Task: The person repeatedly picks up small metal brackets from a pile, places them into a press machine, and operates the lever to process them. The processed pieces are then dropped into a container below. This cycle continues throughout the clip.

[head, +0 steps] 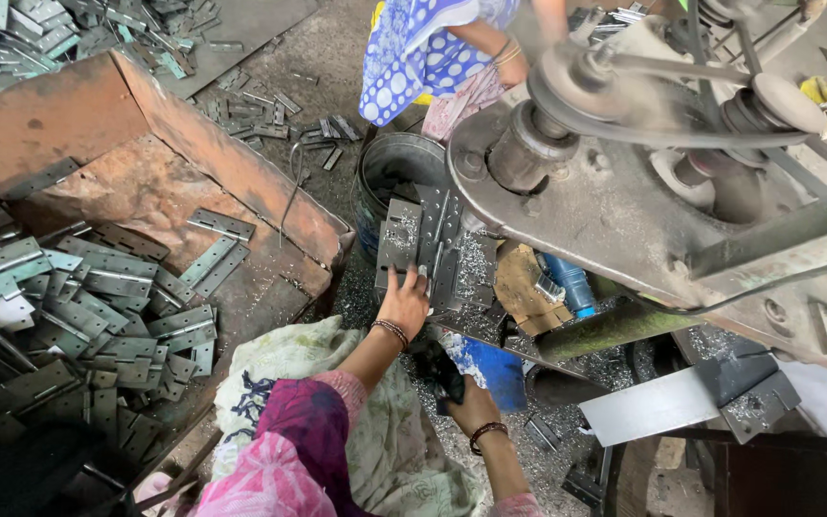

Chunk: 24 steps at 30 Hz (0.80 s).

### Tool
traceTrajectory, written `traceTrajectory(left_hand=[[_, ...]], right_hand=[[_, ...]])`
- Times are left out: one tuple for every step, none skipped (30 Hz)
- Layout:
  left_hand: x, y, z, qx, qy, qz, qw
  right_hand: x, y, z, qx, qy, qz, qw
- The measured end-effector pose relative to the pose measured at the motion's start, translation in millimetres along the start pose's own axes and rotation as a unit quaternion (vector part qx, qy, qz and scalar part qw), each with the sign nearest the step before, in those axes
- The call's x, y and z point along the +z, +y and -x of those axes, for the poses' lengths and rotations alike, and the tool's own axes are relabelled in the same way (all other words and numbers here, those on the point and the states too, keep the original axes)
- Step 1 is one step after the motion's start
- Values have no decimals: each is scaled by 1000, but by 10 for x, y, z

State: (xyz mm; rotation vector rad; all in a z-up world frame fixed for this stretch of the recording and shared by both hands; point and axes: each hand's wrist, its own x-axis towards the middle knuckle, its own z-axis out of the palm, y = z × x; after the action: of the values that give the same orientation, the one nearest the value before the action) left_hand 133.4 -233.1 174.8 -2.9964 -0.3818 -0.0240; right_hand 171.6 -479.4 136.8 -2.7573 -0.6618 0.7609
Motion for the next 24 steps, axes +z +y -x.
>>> traceTrajectory(left_hand=[[-29, -5, -14, 2, -1, -2, 1000], [-53, -5, -23, 4, -2, -4, 1000], [-68, -28, -28, 6, -2, -7, 1000], [-80, -38, -30, 6, -5, -1, 1000], [-86, -20, -22, 6, -9, 4, 1000], [-93, 7, -16, 6, -13, 9, 1000], [-98, 2, -17, 5, -6, 15, 1000], [-108, 0, -19, 4, 1, 20, 1000], [-119, -49, -25, 1, 8, 24, 1000], [-133, -98, -38, -6, 12, 32, 999], [-136, -77, 6, -5, 13, 41, 999], [-129, -64, 63, -4, 13, 50, 999], [-135, -30, 70, -1, -12, 51, 999], [-133, -4, 95, 1, -37, 53, 998], [-149, -24, 67, -2, -58, 52, 997], [-166, -28, 37, -3, -49, 52, 997], [-161, -34, 43, -4, -44, 51, 998], [-150, -36, 31, -5, -39, 50, 998], [-122, -2, 31, -10, -39, 48, 998], [-96, 10, -7, -15, -39, 46, 998], [-81, 16, -68, -20, -38, 42, 998], [-70, 40, -120, -28, -38, 30, 998], [-74, 30, -201, -38, -35, 15, 999], [-80, 26, -268, -47, -32, 0, 998]], right_hand=[[57, 36, -32, -12, 14, -2, 1000], [138, 75, -52, -25, 28, -4, 999], [239, 105, -79, -38, 42, -7, 998], [359, 136, -96, -16, 48, 10, 999], [498, 171, -97, 6, 55, 26, 998], [613, 223, -97, 28, 61, 42, 997], [720, 251, -128, 13, 84, 30, 996], [801, 272, -168, -2, 106, 18, 994], [873, 247, -232, -19, 128, 5, 992], [912, 220, -297, -23, 122, -1, 992], [971, 232, -249, -18, 114, -9, 993], [1032, 230, -187, -14, 106, -18, 994], [1013, 278, -175, -1, 109, -13, 994], [982, 299, -141, 12, 112, -9, 994], [892, 272, -177, 18, 117, -4, 993], [770, 259, -197, 11, 99, 4, 995], [671, 244, -178, 4, 78, 10, 997], [557, 229, -176, -1, 57, 16, 998], [453, 245, -141, -12, 48, 26, 998], [333, 253, -144, -23, 39, 36, 998], [224, 250, -152, -34, 32, 45, 998], [147, 249, -130, -39, 27, 40, 998], [88, 214, -142, -46, 24, 34, 998], [55, 180, -146, -53, 22, 28, 998]])
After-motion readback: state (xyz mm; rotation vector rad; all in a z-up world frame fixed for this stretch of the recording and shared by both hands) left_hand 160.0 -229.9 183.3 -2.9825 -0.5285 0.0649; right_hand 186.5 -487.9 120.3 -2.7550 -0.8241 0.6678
